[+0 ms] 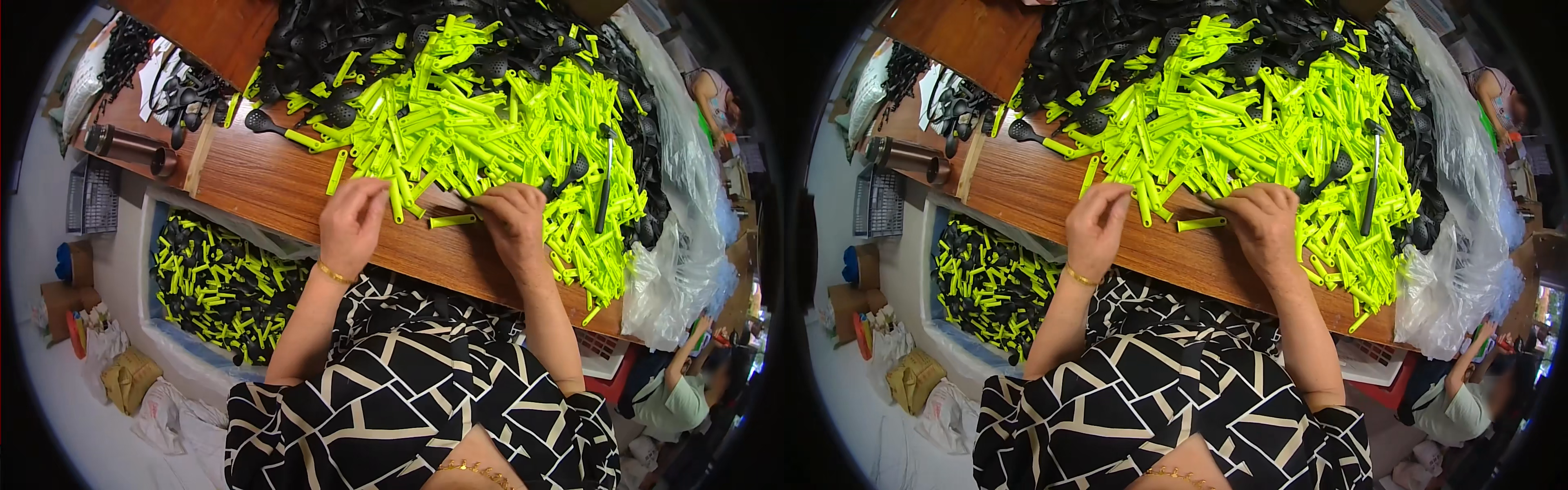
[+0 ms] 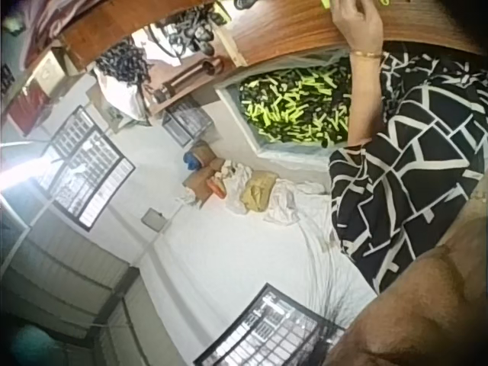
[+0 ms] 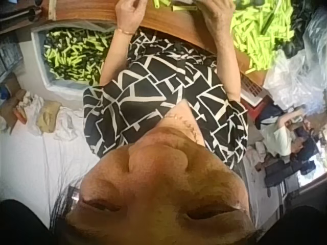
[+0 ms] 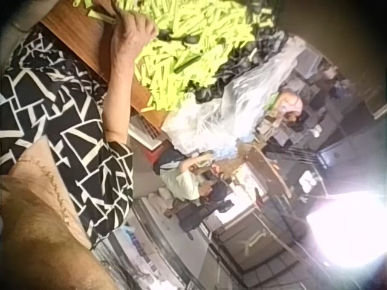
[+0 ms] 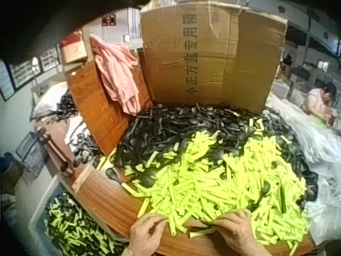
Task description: The person assembles kitchen utensils by inserting neon green plastic handles into black plastic heads. The person repeatedly picks up a handle and a head, aligns them, and presses them together to form a complete utensil. The finished items are placed into a white bin located below the table.
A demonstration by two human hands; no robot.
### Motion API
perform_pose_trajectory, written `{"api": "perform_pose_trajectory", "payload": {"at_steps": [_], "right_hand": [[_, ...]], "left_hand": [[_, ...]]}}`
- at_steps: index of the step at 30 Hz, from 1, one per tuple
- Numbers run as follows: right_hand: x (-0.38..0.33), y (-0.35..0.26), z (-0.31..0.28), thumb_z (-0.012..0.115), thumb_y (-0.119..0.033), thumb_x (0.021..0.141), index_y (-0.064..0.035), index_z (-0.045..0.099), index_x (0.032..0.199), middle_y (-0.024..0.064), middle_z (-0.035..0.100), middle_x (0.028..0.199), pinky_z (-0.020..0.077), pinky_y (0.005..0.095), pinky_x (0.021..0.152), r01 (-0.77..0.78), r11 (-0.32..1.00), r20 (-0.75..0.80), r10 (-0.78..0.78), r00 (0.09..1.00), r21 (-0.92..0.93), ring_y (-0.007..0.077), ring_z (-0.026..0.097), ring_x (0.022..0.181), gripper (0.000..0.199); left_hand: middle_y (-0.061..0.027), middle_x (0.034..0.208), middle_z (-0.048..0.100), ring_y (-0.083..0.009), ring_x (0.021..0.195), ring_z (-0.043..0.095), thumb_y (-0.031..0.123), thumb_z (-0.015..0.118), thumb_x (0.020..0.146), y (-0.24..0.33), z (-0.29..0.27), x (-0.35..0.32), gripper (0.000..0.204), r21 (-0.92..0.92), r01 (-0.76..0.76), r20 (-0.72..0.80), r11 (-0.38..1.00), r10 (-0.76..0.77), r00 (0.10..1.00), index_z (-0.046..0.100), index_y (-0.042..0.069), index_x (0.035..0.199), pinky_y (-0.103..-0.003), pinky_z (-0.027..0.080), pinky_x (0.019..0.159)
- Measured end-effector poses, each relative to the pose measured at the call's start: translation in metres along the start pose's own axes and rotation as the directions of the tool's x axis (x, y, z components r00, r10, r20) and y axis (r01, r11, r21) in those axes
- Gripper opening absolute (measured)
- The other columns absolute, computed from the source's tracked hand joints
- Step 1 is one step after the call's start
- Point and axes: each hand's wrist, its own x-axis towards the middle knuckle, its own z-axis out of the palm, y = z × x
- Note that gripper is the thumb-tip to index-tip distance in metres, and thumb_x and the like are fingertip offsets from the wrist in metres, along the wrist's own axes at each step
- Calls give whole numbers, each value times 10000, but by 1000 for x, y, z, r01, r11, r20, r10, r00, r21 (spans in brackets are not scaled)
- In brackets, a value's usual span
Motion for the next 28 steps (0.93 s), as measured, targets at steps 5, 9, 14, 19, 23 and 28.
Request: {"api": "perform_pose_trajectory", "payload": {"at_steps": [5,9,14,19,23,28], "right_hand": [[-10,6,-7,758,51,801,-45,738,1038,65,741,1006,488,331,843,-240,830,-97,330,939,504,216,675,938,256],[9,-28,-13,720,102,762,-37,729,980,98,715,1065,520,315,885,-6,830,-67,53,996,558,229,680,991,258],[24,-50,29,697,-6,775,-82,718,915,58,706,977,525,407,866,348,833,5,-388,922,430,293,680,984,161],[69,-21,48,700,-49,791,-116,703,1018,49,699,1050,490,407,851,267,939,14,-276,961,218,266,653,978,237],[103,-2,57,746,-179,783,-159,710,1034,11,666,1069,436,415,961,340,922,256,-288,923,-188,231,593,1094,254],[111,2,55,655,-179,812,-184,699,979,25,648,1069,388,429,1042,353,916,327,-280,903,-189,208,567,1126,173]], "left_hand": [[-120,984,707,-213,863,679,98,626,981,-42,-18,42,143,-91,179,-163,980,-192,968,693,12,1074,-341,540,765],[-92,861,715,-163,774,703,268,535,1068,-5,-14,28,329,-410,720,609,560,-419,673,679,-28,1052,-288,575,715],[-74,1009,724,-160,818,710,264,540,1069,22,19,-7,355,-667,745,677,-1,-418,605,624,-15,1273,-284,579,746],[-72,1060,713,-54,861,656,227,584,1047,3,19,-15,367,-745,641,469,184,-538,700,583,31,1358,-198,517,741],[-104,1151,710,-38,767,581,211,573,1050,-8,21,-12,384,-700,645,480,309,-465,744,534,46,1394,-184,473,712],[-127,1296,671,-42,806,567,193,577,1040,-7,18,-14,389,-698,656,528,288,-411,743,523,49,1397,-202,462,750]]}}
